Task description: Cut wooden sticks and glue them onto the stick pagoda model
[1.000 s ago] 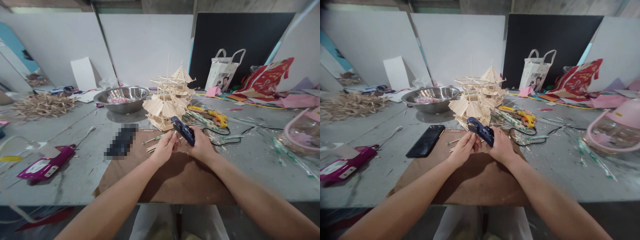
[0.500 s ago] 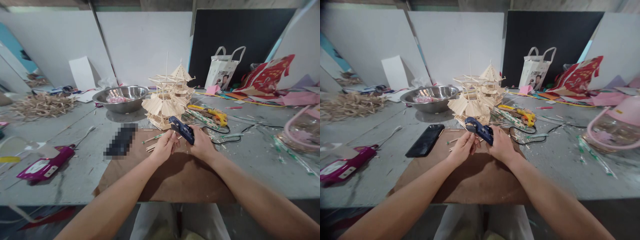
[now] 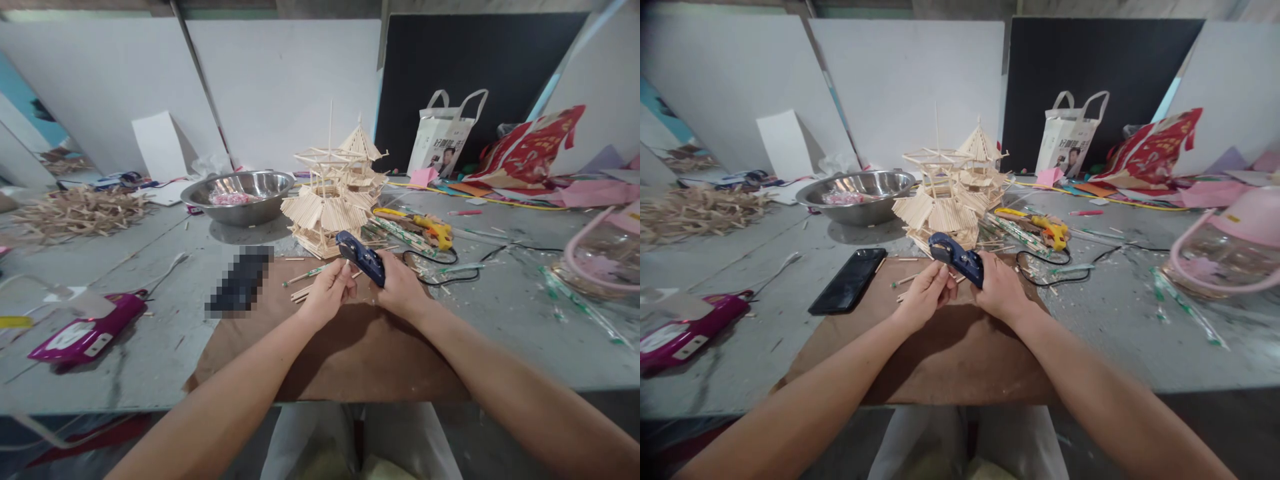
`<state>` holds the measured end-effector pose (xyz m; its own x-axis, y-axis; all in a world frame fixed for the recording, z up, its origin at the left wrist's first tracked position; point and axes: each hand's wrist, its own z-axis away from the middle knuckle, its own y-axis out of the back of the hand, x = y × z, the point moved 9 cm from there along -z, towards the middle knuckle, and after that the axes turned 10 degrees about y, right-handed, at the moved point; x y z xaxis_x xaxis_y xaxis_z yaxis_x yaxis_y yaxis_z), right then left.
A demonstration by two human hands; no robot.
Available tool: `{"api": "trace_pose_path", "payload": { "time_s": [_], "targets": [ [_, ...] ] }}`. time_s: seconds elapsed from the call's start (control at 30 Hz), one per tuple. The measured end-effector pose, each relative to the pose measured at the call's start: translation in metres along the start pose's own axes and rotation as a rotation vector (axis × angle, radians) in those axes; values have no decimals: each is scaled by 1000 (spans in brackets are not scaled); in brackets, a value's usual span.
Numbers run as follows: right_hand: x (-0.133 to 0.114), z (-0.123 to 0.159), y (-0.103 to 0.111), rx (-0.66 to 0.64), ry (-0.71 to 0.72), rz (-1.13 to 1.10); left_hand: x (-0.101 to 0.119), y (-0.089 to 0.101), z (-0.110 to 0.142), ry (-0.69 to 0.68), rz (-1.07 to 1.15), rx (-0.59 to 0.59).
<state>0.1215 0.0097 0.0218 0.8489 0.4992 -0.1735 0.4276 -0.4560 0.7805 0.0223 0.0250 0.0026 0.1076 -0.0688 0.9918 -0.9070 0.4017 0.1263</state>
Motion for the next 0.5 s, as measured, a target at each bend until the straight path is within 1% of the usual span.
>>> {"api": "trace_pose_path", "payload": {
  "time_s": [0.2,0.37,0.5],
  "targets": [
    [3,0,-3,-41,-43,4,-4,-3,0,45,33,-18],
    [5,0,-4,-105,-88,67,-5,-4,-1,63,42,-27],
    [8,-1,-4,-133,-126,110,-7,-5,-2,74,57,-39]
  ]
}}
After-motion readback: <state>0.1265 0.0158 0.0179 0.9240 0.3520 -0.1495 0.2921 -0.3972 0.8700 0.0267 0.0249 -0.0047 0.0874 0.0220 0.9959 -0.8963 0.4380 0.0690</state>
